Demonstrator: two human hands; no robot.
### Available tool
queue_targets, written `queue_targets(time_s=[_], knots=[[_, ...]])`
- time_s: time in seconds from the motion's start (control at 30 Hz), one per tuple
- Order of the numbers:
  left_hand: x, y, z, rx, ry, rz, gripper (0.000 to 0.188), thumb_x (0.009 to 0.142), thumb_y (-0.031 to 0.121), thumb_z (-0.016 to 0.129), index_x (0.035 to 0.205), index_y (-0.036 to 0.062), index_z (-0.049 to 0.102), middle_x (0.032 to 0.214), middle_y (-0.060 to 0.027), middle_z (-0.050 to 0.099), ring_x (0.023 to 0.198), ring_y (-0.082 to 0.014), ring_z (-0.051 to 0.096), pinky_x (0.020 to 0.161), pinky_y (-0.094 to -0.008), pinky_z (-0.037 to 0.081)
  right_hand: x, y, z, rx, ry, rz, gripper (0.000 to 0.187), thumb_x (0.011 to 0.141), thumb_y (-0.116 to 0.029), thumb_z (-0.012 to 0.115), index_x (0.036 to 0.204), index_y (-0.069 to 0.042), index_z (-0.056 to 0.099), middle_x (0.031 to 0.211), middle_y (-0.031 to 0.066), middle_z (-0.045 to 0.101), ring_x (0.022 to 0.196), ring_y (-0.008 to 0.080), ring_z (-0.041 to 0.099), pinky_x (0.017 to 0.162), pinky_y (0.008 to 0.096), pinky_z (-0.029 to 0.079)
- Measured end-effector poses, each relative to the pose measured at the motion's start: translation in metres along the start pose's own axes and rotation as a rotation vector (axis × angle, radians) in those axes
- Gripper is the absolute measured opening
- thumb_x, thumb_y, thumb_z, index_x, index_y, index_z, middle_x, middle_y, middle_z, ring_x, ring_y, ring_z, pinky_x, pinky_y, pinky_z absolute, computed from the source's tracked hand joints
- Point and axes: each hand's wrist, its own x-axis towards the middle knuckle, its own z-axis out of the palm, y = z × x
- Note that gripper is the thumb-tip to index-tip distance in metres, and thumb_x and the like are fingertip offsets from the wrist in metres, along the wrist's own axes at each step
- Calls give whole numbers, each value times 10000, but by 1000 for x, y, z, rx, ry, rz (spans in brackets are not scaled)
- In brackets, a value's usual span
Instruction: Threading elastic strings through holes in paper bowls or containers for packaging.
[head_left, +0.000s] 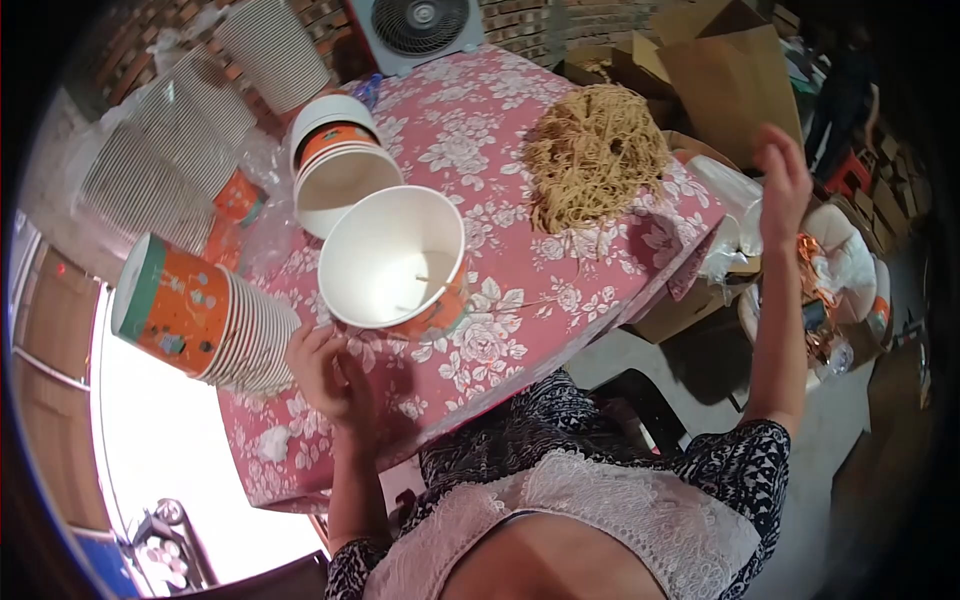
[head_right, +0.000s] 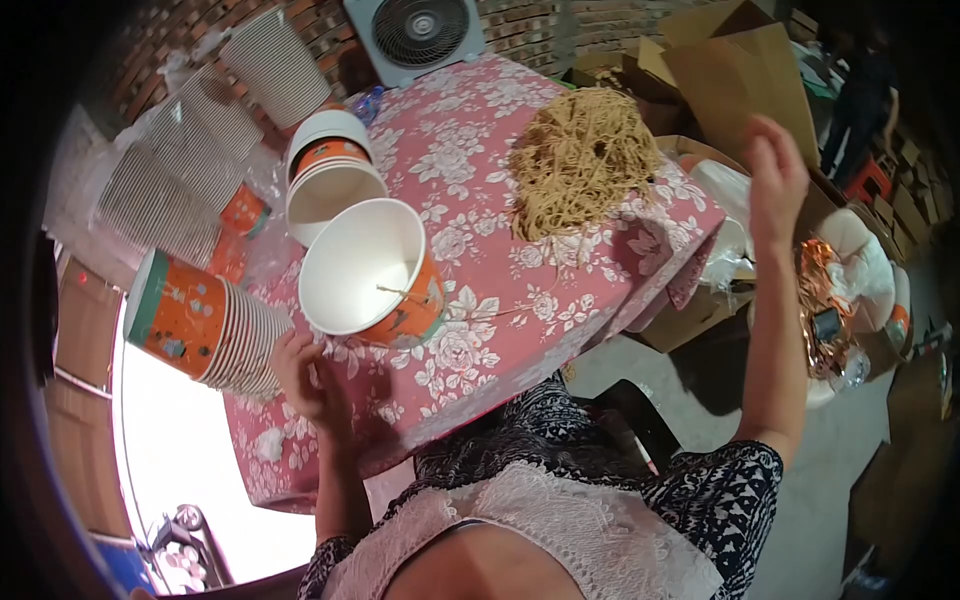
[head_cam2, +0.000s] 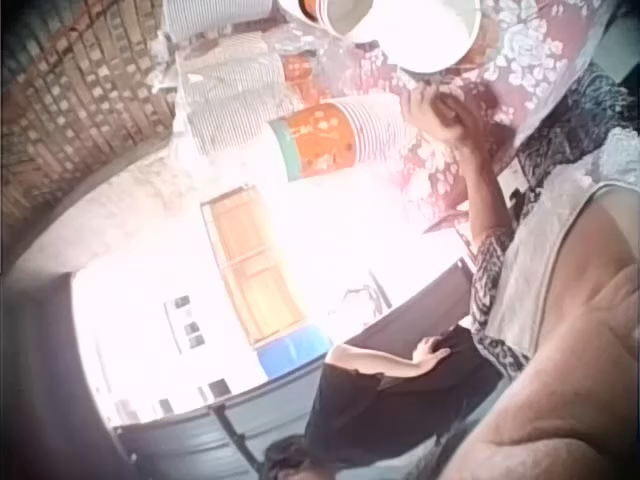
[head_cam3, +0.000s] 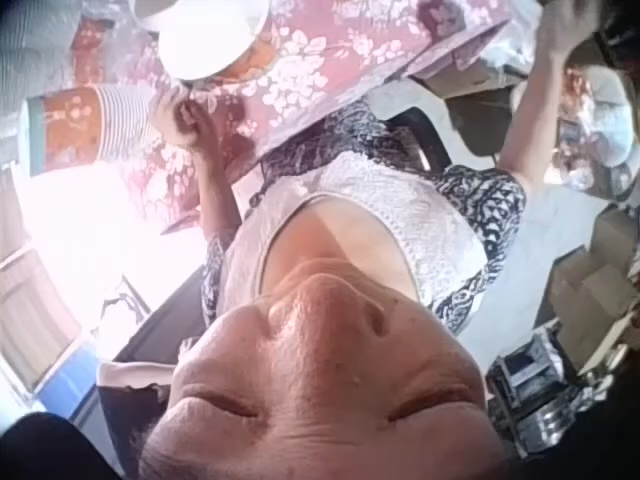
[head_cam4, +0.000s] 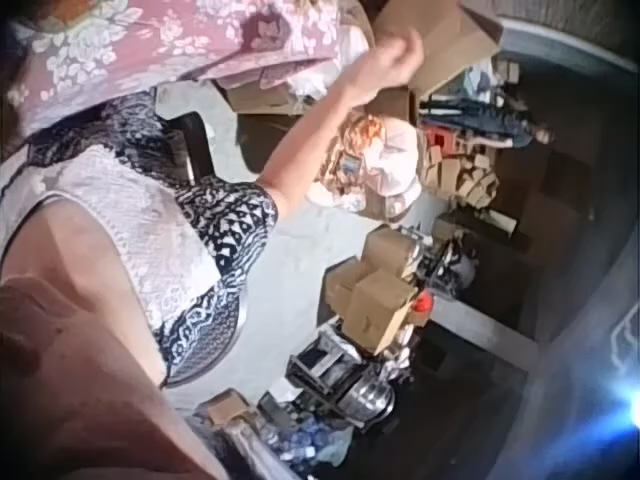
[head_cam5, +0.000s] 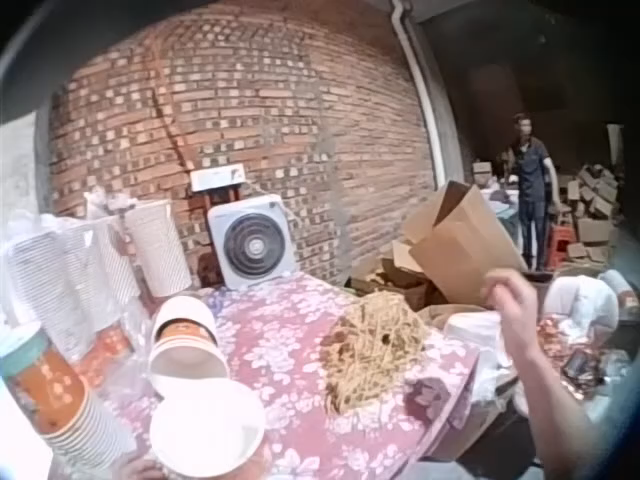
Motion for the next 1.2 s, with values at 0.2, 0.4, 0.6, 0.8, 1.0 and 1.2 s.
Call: queue_targets(time_s=[0.2,0.4,0.6,0.8,1.0,1.2], knots=[[23,2,-13,-11,-105,5,474,745,-100,453,1212,-58,521,1201,-224,556,1125,-417,523,986,-490,394,-127,-94,103,188,-828,-62,283,906,-87,575,1161,32,602,1125,135,628,1040,228,599,928,349,461],[66,-6,-15,7,-378,111,485,744,-80,521,1222,3,521,1360,-236,479,1256,-484,425,1058,-526,340,-199,-107,161,191,-899,-130,476,897,-188,604,1308,9,467,1205,180,588,1113,353,546,950,439,417],[84,15,-23,125,-557,263,347,710,21,702,1032,28,572,1006,-184,640,1032,-424,569,949,-524,426,-189,-133,146,437,-952,244,152,967,-102,558,1037,-3,650,850,19,628,739,67,548,658,224,447],[78,108,4,-226,-538,-161,515,840,40,651,1312,-23,456,1089,-241,592,1053,-432,564,937,-502,450,-173,-166,130,738,-876,456,161,981,-105,546,1016,16,648,778,-17,605,702,45,528,626,209,427],[98,78,-26,-429,-468,68,408,990,152,453,1367,-4,440,1475,-276,363,1391,-431,332,1125,-488,278,-177,-152,138,849,-748,492,182,997,-102,518,1047,19,644,762,-25,580,694,38,509,617,202,421],[83,32,-88,-345,-580,-259,483,718,-63,506,1185,11,605,1369,-200,512,1298,-368,467,1096,-473,352,-176,-142,143,1032,-689,586,219,1005,-119,489,1033,43,634,728,23,559,660,90,501,613,242,419]])
